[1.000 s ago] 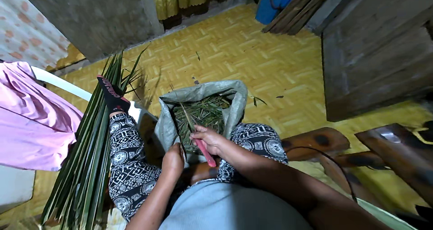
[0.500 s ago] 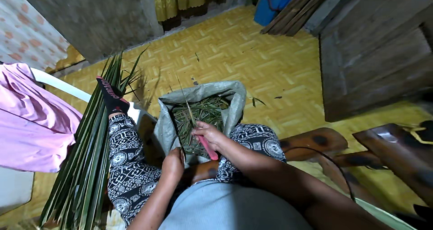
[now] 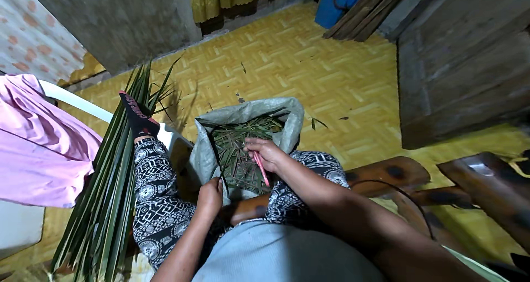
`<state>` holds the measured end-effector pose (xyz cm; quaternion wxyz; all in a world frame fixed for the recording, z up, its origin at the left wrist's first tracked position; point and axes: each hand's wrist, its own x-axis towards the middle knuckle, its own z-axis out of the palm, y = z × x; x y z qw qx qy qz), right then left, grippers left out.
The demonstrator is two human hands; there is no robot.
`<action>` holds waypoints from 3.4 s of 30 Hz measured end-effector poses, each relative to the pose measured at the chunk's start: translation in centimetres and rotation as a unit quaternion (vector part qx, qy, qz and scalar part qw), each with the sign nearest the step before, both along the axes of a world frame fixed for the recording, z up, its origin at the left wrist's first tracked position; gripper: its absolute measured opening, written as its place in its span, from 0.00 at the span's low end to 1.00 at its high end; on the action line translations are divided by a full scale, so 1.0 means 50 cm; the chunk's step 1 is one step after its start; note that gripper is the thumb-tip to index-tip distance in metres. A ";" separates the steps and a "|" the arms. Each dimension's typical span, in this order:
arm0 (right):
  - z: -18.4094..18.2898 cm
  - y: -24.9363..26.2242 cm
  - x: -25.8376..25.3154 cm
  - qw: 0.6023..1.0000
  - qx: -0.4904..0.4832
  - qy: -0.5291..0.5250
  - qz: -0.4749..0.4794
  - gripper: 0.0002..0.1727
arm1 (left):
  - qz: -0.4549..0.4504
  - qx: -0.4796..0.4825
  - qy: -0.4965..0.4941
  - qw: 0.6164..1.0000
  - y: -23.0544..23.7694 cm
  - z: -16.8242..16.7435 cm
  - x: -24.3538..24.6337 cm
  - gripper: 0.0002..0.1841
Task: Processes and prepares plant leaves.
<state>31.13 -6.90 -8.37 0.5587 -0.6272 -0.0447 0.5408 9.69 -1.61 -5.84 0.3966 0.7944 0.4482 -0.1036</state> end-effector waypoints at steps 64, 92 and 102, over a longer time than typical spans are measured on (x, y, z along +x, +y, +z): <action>0.029 -0.041 -0.089 0.834 -0.042 -0.397 0.380 0.27 | -0.010 0.001 0.020 1.000 0.027 -0.020 0.095 0.22; 0.003 -0.001 -0.040 0.768 -0.135 -0.489 0.392 0.27 | -0.028 0.030 0.019 0.999 0.014 -0.009 0.099 0.23; 0.006 -0.007 -0.002 0.824 -0.091 -0.469 0.305 0.26 | 0.011 -0.028 -0.023 0.999 0.035 -0.019 0.091 0.23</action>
